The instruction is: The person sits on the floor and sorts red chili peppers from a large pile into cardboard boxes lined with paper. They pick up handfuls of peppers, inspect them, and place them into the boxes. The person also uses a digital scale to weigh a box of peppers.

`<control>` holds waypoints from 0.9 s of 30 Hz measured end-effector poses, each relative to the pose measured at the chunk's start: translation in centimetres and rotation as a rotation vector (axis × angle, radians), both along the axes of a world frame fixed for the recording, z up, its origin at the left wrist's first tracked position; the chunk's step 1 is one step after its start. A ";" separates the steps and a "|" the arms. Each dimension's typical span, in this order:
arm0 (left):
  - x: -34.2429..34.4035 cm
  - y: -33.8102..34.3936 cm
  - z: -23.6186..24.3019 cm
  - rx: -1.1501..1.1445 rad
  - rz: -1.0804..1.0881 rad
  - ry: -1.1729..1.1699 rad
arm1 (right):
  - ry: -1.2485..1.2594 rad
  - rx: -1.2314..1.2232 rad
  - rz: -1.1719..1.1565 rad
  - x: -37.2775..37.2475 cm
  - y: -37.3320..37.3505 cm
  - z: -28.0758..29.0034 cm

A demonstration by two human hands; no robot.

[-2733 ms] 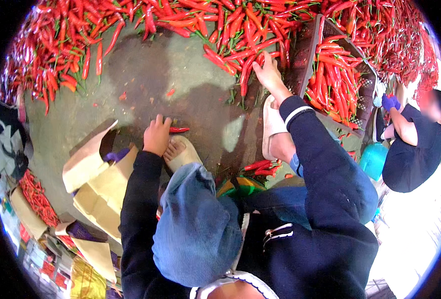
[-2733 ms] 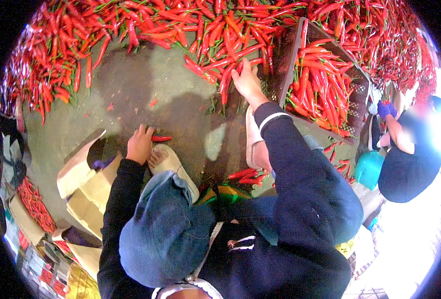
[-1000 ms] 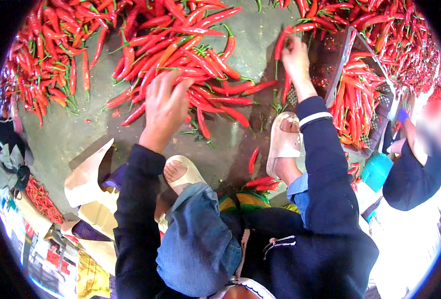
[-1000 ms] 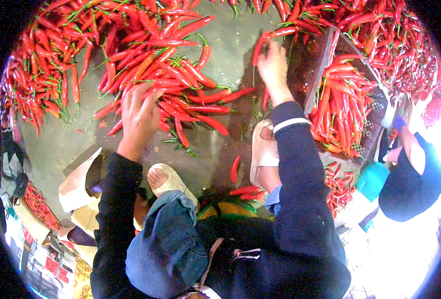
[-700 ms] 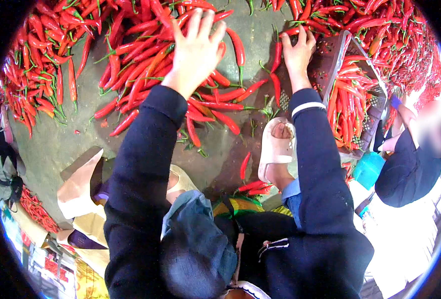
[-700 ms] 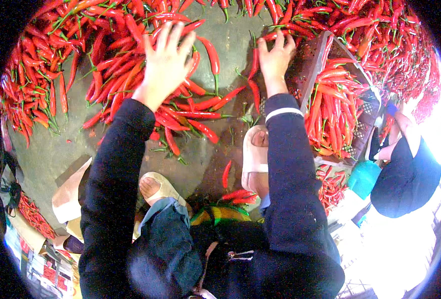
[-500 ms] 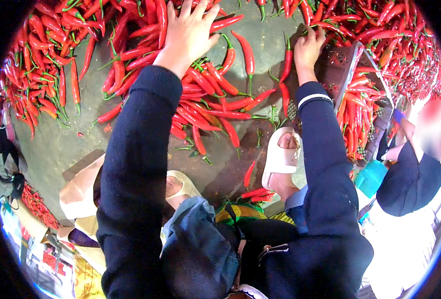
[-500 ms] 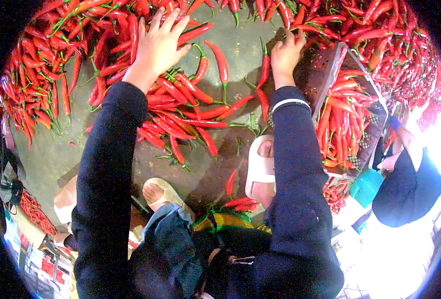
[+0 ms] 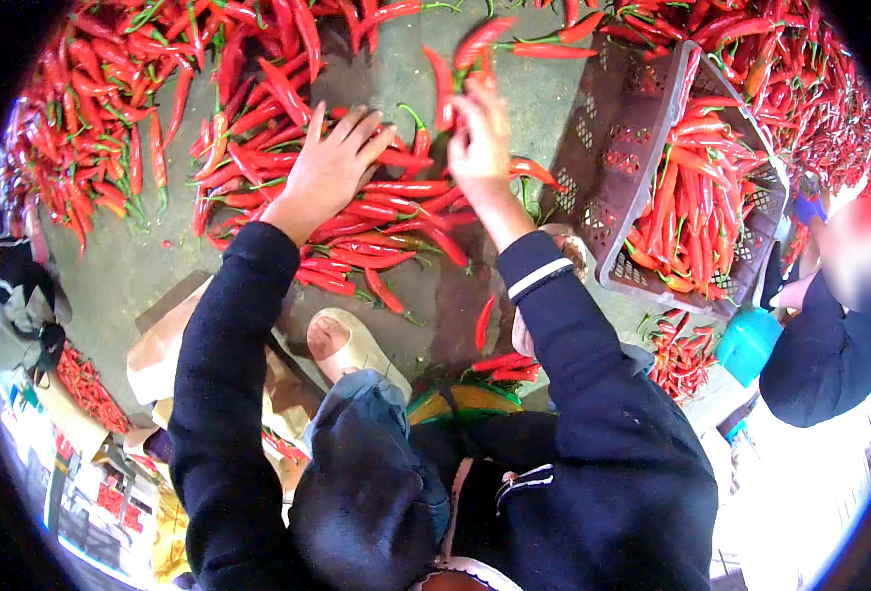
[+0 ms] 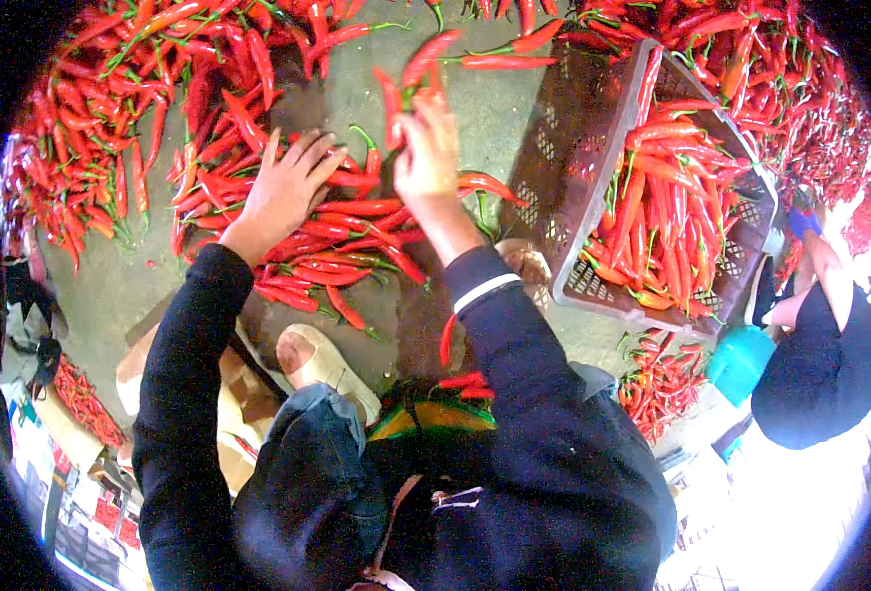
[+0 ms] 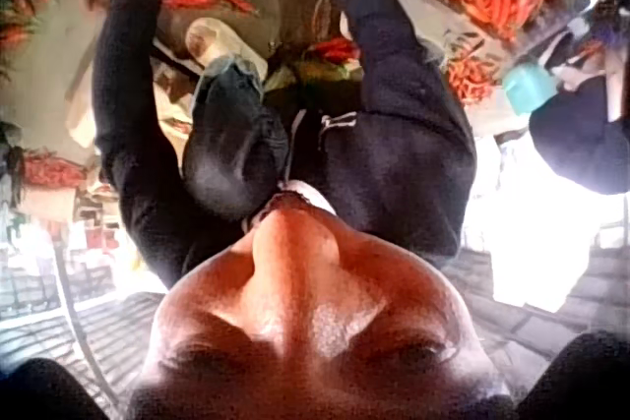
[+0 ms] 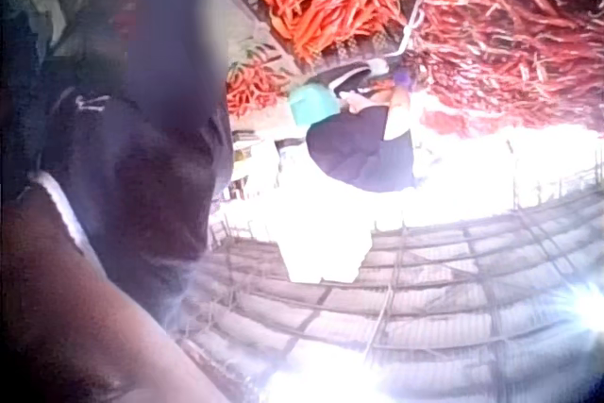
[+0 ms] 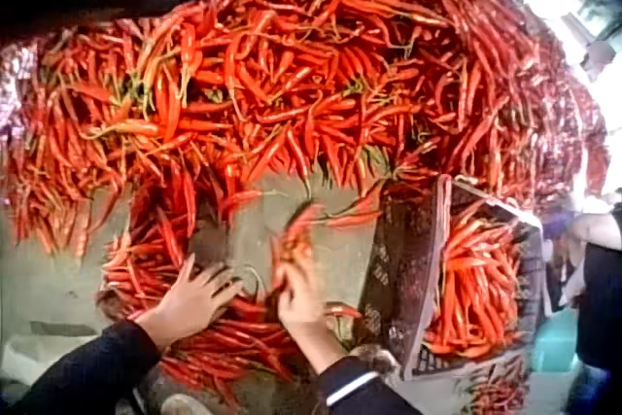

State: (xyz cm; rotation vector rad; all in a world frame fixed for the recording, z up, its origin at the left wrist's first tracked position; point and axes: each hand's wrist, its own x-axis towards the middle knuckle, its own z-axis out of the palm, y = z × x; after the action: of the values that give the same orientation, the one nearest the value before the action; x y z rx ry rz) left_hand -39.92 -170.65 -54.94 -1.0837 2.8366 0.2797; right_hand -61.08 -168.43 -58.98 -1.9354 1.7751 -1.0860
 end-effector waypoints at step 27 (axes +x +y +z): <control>-1.7 -0.7 0.0 0.167 0.770 0.672 | 0.207 0.160 0.580 -1.7 -7.4 3.0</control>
State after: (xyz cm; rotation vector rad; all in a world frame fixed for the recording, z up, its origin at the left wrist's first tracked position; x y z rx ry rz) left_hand -41.61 -171.38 -54.91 -2.3522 2.6070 1.0848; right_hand -62.83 -175.84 -55.97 -2.3059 1.2028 -0.5451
